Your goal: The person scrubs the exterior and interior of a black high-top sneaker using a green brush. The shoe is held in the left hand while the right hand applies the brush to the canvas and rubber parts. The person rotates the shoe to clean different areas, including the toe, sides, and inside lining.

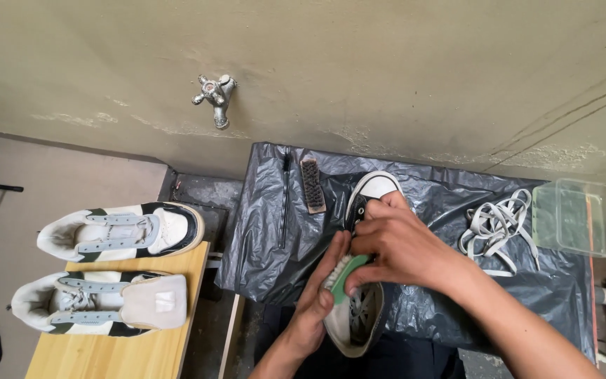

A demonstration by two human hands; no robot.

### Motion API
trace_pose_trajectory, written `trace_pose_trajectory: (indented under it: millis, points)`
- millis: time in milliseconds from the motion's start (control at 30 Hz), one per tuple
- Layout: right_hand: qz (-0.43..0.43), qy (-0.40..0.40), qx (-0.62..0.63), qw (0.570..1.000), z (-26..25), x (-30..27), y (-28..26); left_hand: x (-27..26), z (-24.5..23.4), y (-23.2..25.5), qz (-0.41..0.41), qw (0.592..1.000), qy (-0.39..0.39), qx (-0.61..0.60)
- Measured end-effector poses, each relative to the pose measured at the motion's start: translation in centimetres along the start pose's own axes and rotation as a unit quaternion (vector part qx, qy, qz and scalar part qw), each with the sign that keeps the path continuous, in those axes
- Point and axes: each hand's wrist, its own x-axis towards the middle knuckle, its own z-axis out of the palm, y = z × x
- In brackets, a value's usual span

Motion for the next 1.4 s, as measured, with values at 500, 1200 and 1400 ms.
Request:
trace_pose_trajectory:
  millis: [500,1200,1400]
  points:
    - [0.16,0.067,-0.137,0.975,1.2,-2.6,6.8,-0.9,-1.5,-0.4,-0.059,0.992,0.055,-0.098]
    - [0.071,0.082,-0.186,0.977,0.6,-0.7,7.8,-1.6,3.0,5.1,-0.246,0.967,0.069,0.002]
    - [0.097,0.045,0.043,0.993,-1.3,-1.6,2.5,-3.3,2.5,0.3,-0.159,0.971,0.163,-0.066]
